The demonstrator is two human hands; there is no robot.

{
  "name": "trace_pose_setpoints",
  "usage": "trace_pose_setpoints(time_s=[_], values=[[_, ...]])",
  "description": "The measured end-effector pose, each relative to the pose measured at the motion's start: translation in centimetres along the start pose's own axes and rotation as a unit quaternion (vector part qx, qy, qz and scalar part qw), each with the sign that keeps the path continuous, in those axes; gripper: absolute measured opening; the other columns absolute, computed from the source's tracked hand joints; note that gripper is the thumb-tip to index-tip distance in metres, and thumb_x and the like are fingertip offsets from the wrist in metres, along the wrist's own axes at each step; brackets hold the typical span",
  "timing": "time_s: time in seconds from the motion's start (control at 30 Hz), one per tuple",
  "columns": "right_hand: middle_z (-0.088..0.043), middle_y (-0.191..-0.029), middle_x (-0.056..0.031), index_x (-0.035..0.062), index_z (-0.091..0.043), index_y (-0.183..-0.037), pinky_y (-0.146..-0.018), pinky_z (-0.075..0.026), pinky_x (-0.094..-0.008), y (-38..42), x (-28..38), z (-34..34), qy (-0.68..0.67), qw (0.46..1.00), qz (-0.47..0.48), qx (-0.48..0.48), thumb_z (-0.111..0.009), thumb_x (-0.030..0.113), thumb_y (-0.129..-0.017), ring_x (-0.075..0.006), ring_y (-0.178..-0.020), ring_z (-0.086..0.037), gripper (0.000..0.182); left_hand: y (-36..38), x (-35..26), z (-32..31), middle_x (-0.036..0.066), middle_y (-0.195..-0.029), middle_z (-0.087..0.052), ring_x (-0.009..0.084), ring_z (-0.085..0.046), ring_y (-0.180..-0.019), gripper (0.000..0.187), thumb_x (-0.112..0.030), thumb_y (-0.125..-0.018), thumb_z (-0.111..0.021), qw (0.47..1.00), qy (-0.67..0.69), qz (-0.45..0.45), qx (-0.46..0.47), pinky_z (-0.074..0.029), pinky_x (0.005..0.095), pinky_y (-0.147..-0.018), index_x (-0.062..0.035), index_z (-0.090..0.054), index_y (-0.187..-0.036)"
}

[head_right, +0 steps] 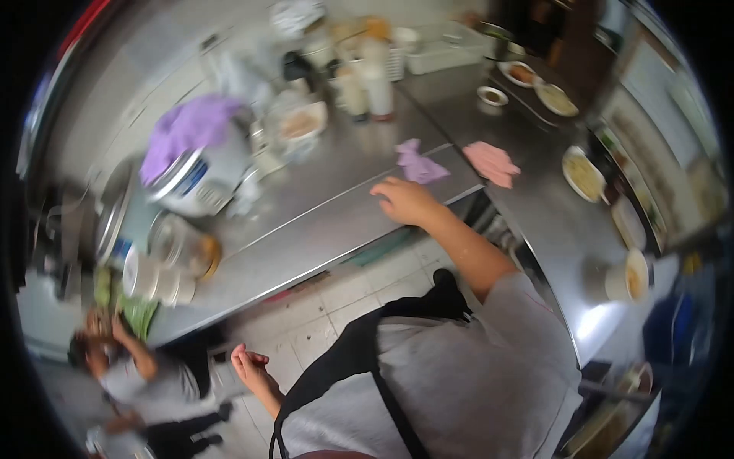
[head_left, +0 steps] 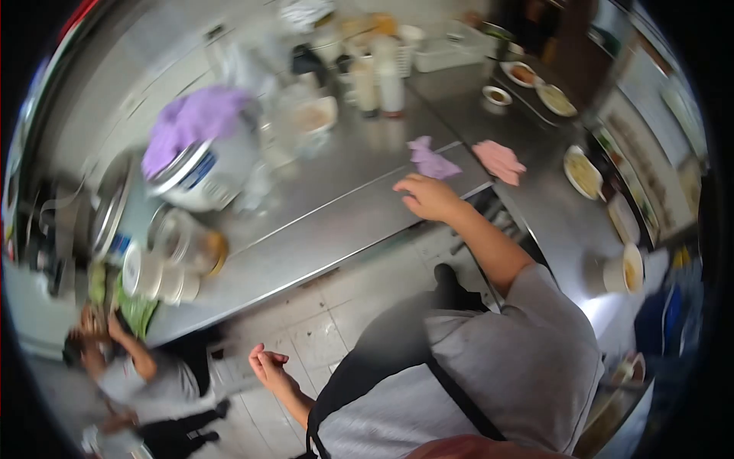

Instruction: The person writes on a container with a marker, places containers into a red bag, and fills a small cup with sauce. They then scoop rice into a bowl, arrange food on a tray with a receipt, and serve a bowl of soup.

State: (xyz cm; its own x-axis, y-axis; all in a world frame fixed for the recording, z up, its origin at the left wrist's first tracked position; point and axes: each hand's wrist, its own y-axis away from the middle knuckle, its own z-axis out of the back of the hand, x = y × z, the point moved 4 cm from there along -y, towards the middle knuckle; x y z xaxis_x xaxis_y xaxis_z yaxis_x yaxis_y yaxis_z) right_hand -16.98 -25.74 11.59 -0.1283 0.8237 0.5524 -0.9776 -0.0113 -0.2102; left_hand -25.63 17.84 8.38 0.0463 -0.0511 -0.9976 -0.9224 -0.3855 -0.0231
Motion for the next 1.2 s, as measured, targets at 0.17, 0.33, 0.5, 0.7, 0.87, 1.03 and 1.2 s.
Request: trace_pose_setpoints(time_s=[0.17,0.33,0.5,0.7,0.87,1.03,1.2], values=[[-0.054,-0.092,-0.0108,0.0111,-0.055,-0.093,-0.071,-0.043,-0.0365,5.0,-7.4,5.1,0.031,0.989,-0.091,-0.114,-0.052,0.017,-0.069,-0.0284,-0.084,-0.053,0.024,-0.5,1.8,-6.5,0.002,-0.058,-0.043,0.0097,-0.044,-0.053,0.025,-0.023,-0.084,-0.045,0.986,-0.054,0.03,0.154,-0.037,0.0222,-0.051,-0.004,-0.043,-0.101],[-0.055,-0.09,-0.0126,0.0109,-0.056,-0.09,-0.071,-0.043,-0.0371,10.7,-16.7,10.9,0.077,0.957,-0.198,-0.196,-0.051,0.018,-0.07,-0.0287,-0.083,-0.053,0.022,-0.6,2.2,-15.2,0.001,-0.061,-0.045,0.0092,-0.044,-0.055,0.025,-0.019,-0.083,-0.046,0.967,-0.082,0.03,0.239,-0.037,0.0217,-0.052,-0.0046,-0.043,-0.103],[-0.055,-0.094,-0.0127,0.0113,-0.05,-0.102,-0.07,-0.043,-0.035,13.1,-26.0,13.9,-0.119,0.92,-0.333,-0.17,-0.052,0.023,-0.073,-0.0262,-0.085,-0.054,0.032,1.6,4.5,-26.2,0.003,-0.066,-0.047,0.0105,-0.047,-0.059,0.025,-0.014,-0.082,-0.047,0.941,-0.093,0.05,0.321,-0.04,0.0224,-0.055,-0.0039,-0.043,-0.105],[-0.047,-0.107,-0.0204,0.0152,-0.02,-0.127,-0.074,-0.04,-0.0375,7.7,-37.1,13.1,-0.717,0.589,-0.326,-0.179,-0.044,0.047,-0.079,-0.0299,-0.092,-0.052,0.062,4.6,7.0,-37.0,0.004,-0.069,-0.05,0.0108,-0.049,-0.06,0.025,-0.014,-0.081,-0.047,0.907,-0.153,0.026,0.393,-0.04,0.0226,-0.056,-0.005,-0.043,-0.105],[-0.037,-0.117,-0.025,0.0208,0.0,-0.131,-0.08,-0.037,-0.0426,0.2,-42.0,12.5,-0.736,0.52,-0.376,-0.217,-0.035,0.06,-0.077,-0.0354,-0.098,-0.048,0.075,7.4,7.0,-40.0,0.004,-0.066,-0.049,0.0107,-0.047,-0.061,0.028,-0.011,-0.08,-0.05,0.891,-0.199,0.01,0.407,-0.04,0.0233,-0.057,-0.0021,-0.043,-0.106],[-0.038,-0.117,-0.0195,-0.0035,-0.024,-0.122,-0.081,-0.037,-0.0385,-4.6,-47.2,12.8,-0.733,0.534,-0.353,-0.229,-0.028,0.073,-0.068,-0.0309,-0.103,-0.044,0.093,8.7,6.9,-36.5,0.002,-0.062,-0.048,0.0099,-0.045,-0.058,0.032,-0.014,-0.078,-0.054,0.89,-0.303,0.028,0.341,-0.038,0.0244,-0.055,-0.0038,-0.044,-0.107],[-0.032,-0.124,-0.0148,0.0138,-0.008,-0.13,-0.075,-0.038,-0.0406,-8.0,-50.4,13.8,-0.735,0.552,-0.335,-0.207,-0.029,0.062,-0.076,-0.0324,-0.107,-0.04,0.075,10.4,3.4,-34.1,0.005,-0.063,-0.049,0.0099,-0.045,-0.057,0.029,-0.013,-0.078,-0.052,0.872,-0.394,0.062,0.283,-0.038,0.0241,-0.053,-0.0013,-0.045,-0.104]])
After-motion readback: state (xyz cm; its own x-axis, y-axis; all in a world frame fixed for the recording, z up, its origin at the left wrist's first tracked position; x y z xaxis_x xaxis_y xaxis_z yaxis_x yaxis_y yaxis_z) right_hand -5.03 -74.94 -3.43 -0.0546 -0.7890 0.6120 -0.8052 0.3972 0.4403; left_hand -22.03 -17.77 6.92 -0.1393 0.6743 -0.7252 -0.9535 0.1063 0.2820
